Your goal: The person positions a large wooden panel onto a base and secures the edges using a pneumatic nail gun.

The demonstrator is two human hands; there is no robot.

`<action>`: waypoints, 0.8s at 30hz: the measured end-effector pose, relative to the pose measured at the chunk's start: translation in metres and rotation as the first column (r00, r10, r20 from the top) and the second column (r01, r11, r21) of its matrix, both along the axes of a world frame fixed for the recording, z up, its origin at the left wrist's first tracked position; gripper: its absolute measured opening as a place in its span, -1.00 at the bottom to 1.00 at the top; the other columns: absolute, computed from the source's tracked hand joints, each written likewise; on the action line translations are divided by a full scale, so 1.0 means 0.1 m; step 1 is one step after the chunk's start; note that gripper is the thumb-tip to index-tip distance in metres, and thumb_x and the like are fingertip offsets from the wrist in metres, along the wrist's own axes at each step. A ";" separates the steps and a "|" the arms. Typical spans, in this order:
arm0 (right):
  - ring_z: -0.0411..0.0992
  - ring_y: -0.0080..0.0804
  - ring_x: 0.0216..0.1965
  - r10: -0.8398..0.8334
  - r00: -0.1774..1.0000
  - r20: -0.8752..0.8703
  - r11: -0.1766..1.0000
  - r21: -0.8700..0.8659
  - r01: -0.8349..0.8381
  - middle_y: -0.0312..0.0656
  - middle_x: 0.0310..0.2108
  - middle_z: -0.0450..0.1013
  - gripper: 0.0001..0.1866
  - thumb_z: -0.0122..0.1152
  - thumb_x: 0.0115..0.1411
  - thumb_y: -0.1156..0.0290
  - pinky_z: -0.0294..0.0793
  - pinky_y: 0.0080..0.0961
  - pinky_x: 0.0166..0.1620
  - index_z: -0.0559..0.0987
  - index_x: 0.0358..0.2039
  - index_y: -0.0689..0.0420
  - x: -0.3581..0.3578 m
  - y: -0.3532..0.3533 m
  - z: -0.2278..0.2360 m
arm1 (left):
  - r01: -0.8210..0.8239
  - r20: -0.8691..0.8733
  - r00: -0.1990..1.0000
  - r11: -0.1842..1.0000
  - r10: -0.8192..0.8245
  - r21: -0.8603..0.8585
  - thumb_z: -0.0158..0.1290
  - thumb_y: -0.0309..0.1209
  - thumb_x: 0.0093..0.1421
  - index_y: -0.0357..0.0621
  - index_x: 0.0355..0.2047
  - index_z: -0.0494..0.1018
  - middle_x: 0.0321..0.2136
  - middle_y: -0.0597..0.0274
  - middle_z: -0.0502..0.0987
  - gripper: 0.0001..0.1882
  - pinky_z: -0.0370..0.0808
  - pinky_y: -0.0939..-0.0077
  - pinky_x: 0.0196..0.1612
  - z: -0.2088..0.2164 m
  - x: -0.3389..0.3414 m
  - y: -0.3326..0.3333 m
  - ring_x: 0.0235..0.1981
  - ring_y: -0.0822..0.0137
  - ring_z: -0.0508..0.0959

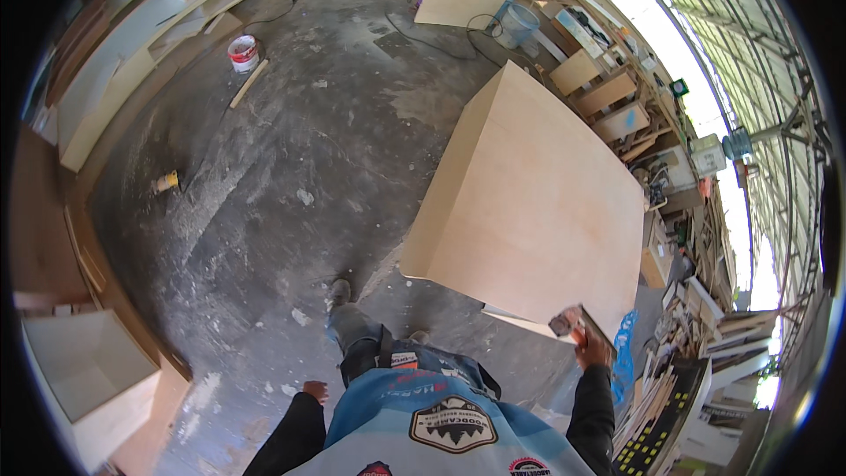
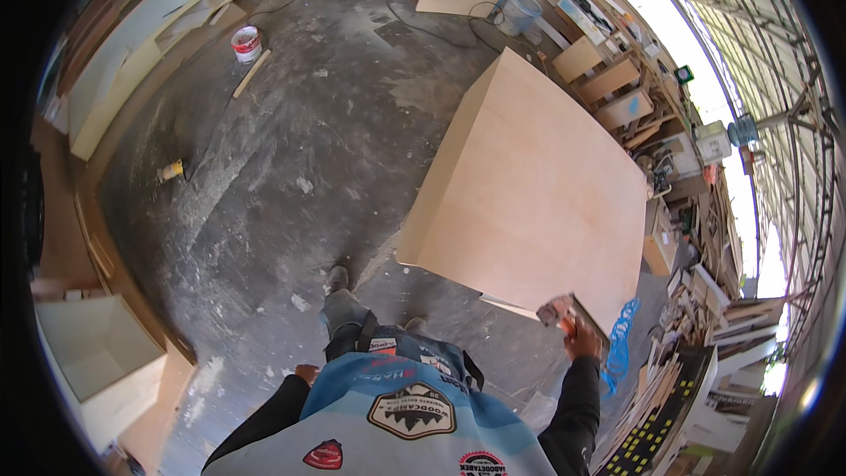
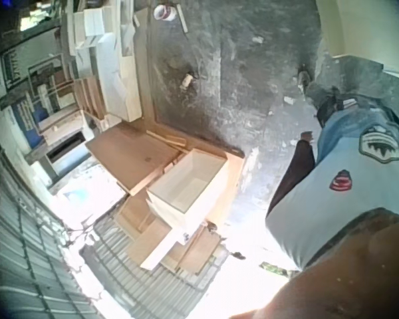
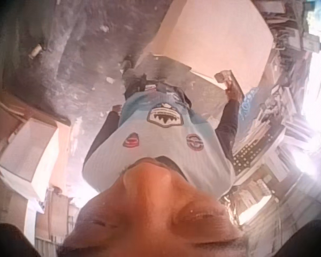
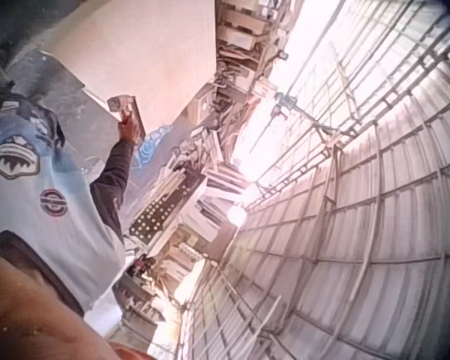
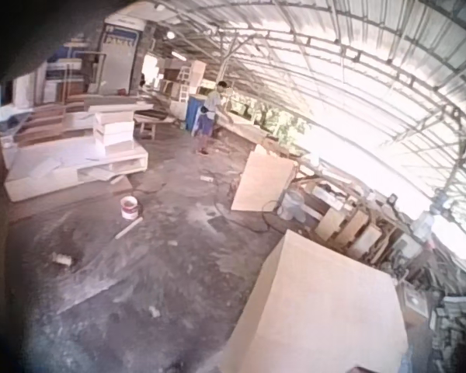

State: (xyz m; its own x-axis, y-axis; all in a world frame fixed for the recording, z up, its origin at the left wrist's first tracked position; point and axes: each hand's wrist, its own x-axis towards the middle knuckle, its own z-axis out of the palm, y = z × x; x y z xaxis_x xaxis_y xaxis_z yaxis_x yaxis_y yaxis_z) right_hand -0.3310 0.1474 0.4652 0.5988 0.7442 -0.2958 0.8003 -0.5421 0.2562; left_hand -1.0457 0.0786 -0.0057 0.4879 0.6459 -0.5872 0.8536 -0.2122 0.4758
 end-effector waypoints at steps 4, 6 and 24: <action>0.55 0.04 -0.14 0.167 0.983 -0.081 0.982 0.100 -0.159 -0.02 -0.20 0.57 -0.27 0.34 0.02 0.34 0.52 0.02 -0.06 0.42 0.27 0.02 -0.58 0.80 -0.15 | -0.543 0.135 0.582 0.507 0.802 -0.669 0.00 -0.25 0.23 0.06 -0.40 0.54 -0.49 0.26 0.56 -0.84 0.50 0.25 -0.46 0.25 -0.57 0.66 -0.46 0.23 0.61; 0.54 0.00 -0.22 0.271 0.959 -0.087 0.953 0.161 -0.255 -0.06 -0.26 0.55 -0.21 0.31 -0.03 0.37 0.54 -0.04 -0.11 0.38 0.30 0.00 -0.72 0.94 -0.30 | -0.477 -0.077 0.217 0.036 0.973 -0.878 -0.04 -0.33 0.26 0.03 -0.40 0.49 -0.56 0.27 0.50 -0.86 0.47 0.32 -0.56 0.36 -0.70 1.30 -0.57 0.29 0.57; 0.53 -0.20 -0.13 0.013 0.993 0.117 0.969 0.244 -0.041 -0.23 -0.26 0.51 -0.15 0.44 -0.09 0.46 0.47 -0.19 0.08 0.43 0.31 -0.05 -0.92 -0.27 -0.14 | -0.677 0.067 0.396 0.341 0.916 -0.652 0.08 -0.32 0.28 -0.07 0.10 0.43 -0.14 0.07 0.60 -0.62 0.57 0.05 -0.19 0.87 -0.29 4.39 -0.25 0.08 0.66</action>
